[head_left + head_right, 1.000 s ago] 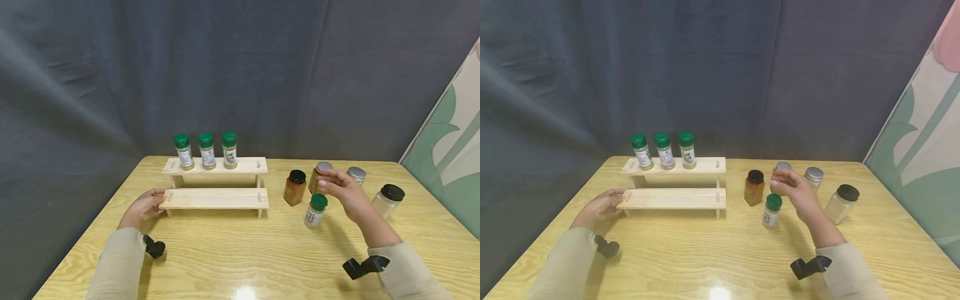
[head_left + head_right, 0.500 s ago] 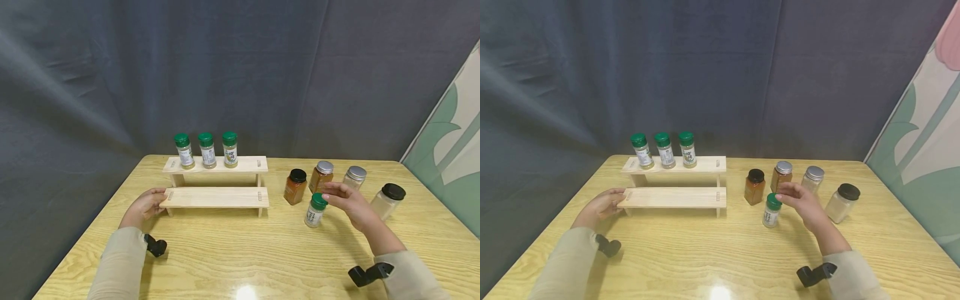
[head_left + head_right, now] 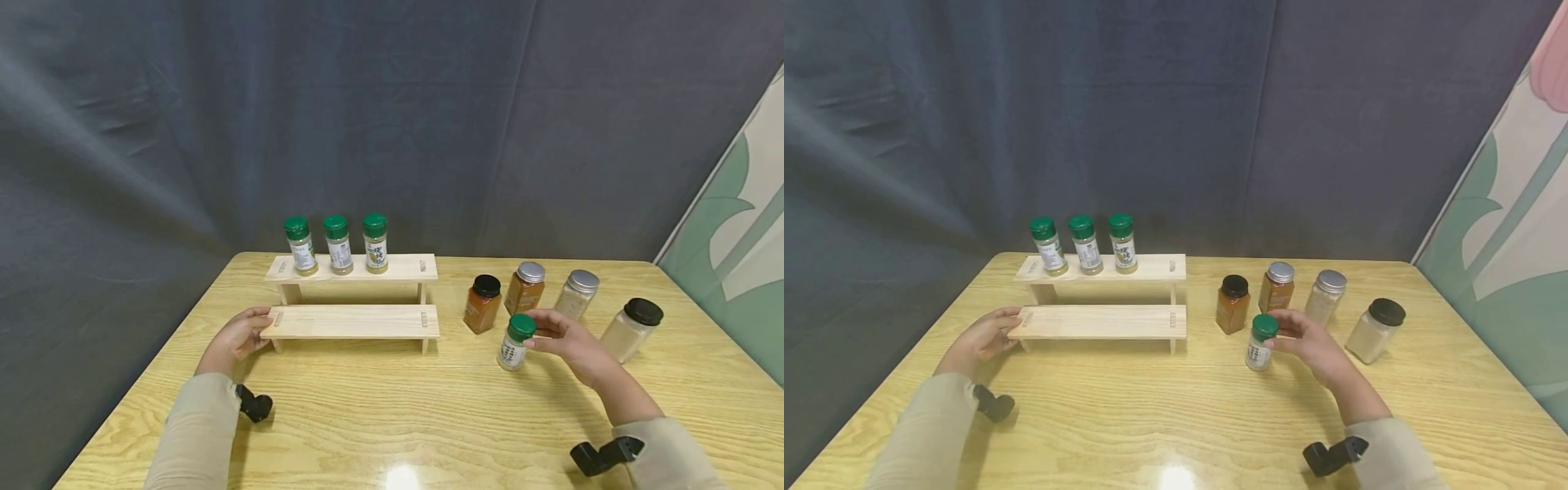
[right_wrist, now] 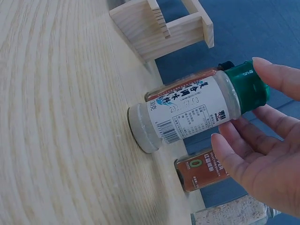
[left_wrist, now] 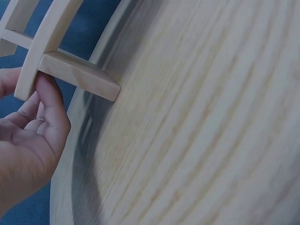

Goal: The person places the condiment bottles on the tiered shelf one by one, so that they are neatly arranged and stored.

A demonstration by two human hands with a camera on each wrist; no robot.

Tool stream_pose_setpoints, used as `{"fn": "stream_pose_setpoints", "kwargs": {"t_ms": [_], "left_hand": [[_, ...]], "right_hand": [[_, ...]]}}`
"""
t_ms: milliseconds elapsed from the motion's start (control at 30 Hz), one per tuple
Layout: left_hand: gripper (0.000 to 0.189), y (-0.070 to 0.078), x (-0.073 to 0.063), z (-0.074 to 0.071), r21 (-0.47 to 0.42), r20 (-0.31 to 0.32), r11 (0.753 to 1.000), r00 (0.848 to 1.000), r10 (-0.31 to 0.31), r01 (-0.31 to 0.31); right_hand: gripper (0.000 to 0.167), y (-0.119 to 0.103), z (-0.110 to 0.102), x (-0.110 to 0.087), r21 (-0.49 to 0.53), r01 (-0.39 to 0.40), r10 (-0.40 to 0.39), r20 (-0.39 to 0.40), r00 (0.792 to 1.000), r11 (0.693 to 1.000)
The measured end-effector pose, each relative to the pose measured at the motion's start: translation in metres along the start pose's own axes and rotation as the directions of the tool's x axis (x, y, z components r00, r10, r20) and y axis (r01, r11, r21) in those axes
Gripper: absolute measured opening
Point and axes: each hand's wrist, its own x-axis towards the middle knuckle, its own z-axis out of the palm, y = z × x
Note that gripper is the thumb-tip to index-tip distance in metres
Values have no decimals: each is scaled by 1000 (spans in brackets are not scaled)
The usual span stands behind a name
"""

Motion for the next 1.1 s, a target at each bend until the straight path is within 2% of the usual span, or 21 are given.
{"fn": "stream_pose_setpoints", "kwargs": {"t_ms": [300,533,767,1100], "left_hand": [[34,-3,-2,-2,-80,21,997,1000,9,-7],[35,-1,-3,-1,-89,38,996,999,6,-2],[35,0,-4,0,-90,29,996,1000,9,-7],[37,0,-2,1,-75,5,997,1000,2,-1]], "right_hand": [[46,4,4,3,6,49,-49,-9,999,999],[39,6,8,4,23,69,-68,-39,997,997],[38,6,9,5,17,73,-72,-57,996,997],[42,-6,15,11,-3,122,-122,-50,991,993]]}}
